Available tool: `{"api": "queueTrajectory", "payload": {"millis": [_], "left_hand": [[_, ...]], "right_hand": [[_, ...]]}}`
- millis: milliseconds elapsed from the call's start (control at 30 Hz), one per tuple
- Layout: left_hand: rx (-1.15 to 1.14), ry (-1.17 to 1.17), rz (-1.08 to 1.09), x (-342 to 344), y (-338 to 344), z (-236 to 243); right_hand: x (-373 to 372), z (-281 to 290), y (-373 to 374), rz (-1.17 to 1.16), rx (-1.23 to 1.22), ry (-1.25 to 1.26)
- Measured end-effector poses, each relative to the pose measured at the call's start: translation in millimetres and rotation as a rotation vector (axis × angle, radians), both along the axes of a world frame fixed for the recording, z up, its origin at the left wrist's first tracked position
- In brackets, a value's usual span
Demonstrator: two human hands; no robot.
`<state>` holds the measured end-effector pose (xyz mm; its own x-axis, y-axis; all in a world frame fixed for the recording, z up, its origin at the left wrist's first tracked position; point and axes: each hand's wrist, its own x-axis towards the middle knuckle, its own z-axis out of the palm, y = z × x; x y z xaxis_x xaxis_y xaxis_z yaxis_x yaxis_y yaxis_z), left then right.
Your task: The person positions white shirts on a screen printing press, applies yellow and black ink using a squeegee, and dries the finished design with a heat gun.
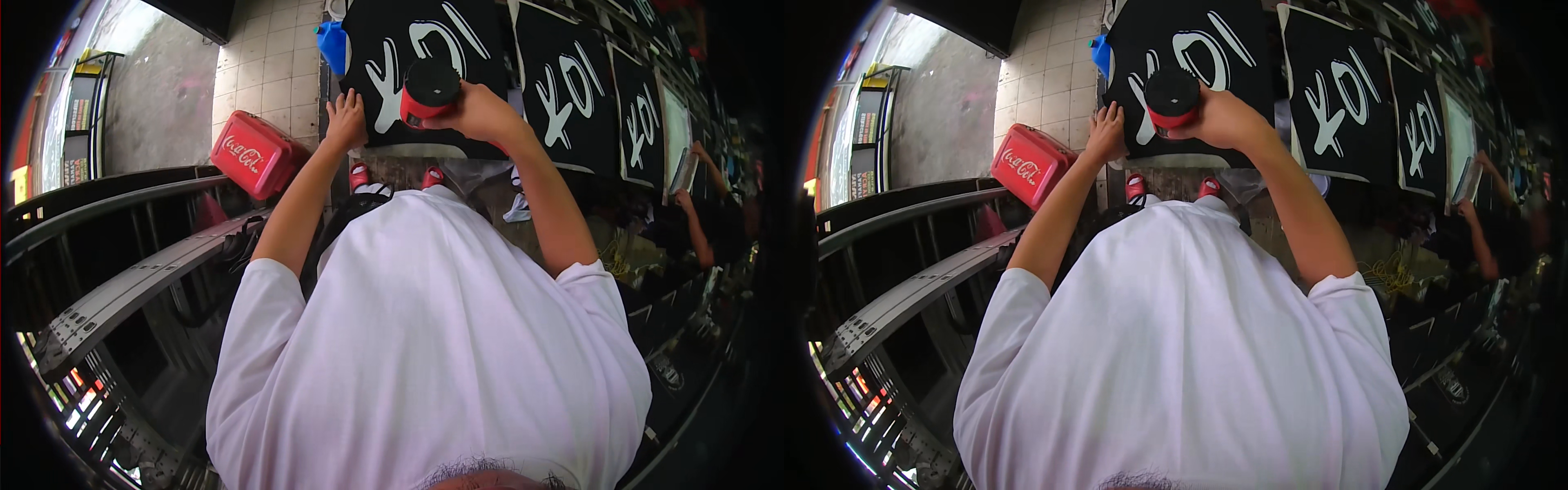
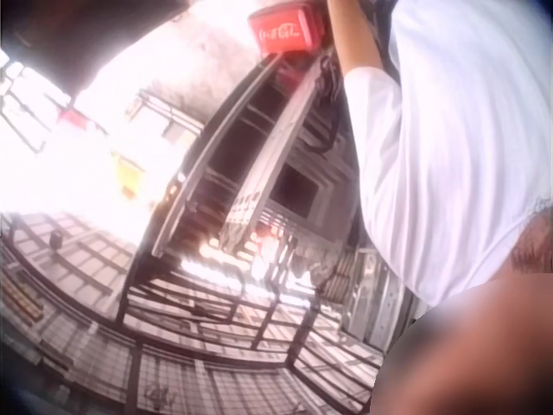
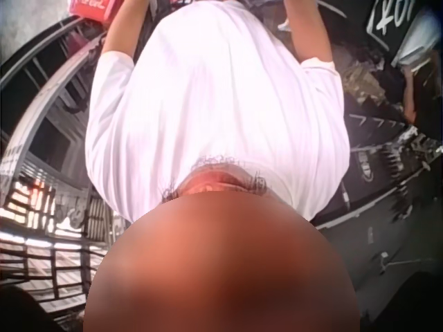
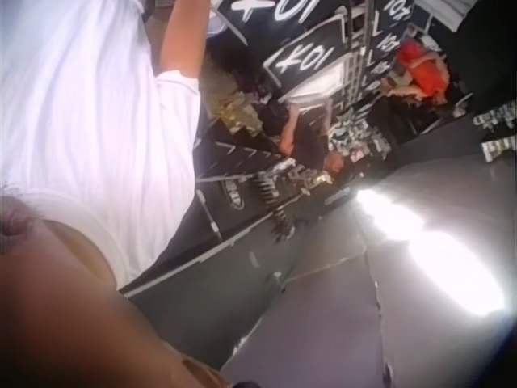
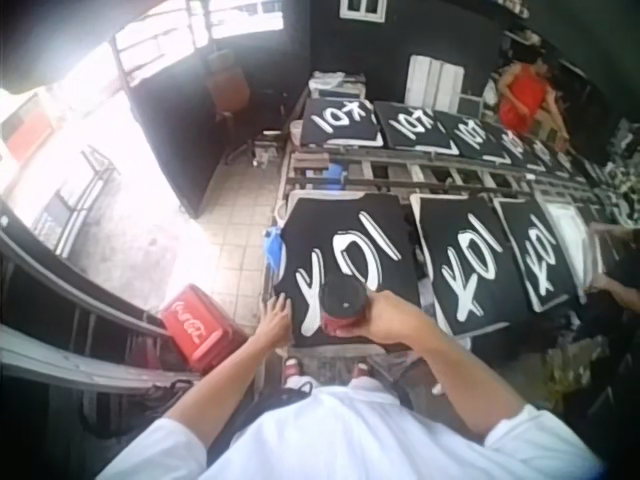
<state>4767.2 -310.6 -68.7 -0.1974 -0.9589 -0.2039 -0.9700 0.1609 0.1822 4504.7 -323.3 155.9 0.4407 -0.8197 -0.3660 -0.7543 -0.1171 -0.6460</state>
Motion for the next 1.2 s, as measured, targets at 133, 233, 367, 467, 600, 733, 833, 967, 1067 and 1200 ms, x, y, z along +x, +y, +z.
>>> {"api": "queueTrajectory", "payload": {"millis": [133,233,367,467,600,733,833,967,1067,1200], "left_hand": [[0.037,-0.010,0.006,-6.3,-0.3,7.6],[0.075,-0.061,0.009,-10.1,-1.9,14.5],[0.082,-0.136,0.013,-13.4,-7.1,15.6],[0.123,-0.099,0.000,-18.6,-6.5,22.4],[0.130,-0.056,0.036,-15.8,-4.0,24.6],[0.162,-0.056,0.046,-17.6,-5.4,28.3],[0.164,-0.098,0.036,-16.0,-0.5,27.3],[0.165,-0.107,0.020,-17.2,-1.8,28.8],[0.174,-0.038,0.054,-16.6,-3.0,30.0],[0.192,-0.021,0.069,-12.2,-5.1,29.8]], "right_hand": [[-6.9,-12.7,5.0,-0.027,-0.080,0.147],[-7.9,-5.1,5.2,-0.101,0.074,0.059],[-2.4,2.4,-4.1,-0.117,0.057,0.057],[5.0,-21.7,-13.3,-0.132,0.007,0.033],[28.5,-11.2,-27.1,-0.153,0.036,0.058],[34.3,-35.9,-37.8,-0.090,-0.404,0.016],[43.9,-23.6,-48.6,-0.165,0.094,0.030],[48.6,-30.8,-70.3,-0.128,-0.222,0.016],[56.2,-30.7,-88.2,-0.107,-0.063,0.037],[67.7,-31.2,-100.4,-0.048,-0.166,-0.029]]}}
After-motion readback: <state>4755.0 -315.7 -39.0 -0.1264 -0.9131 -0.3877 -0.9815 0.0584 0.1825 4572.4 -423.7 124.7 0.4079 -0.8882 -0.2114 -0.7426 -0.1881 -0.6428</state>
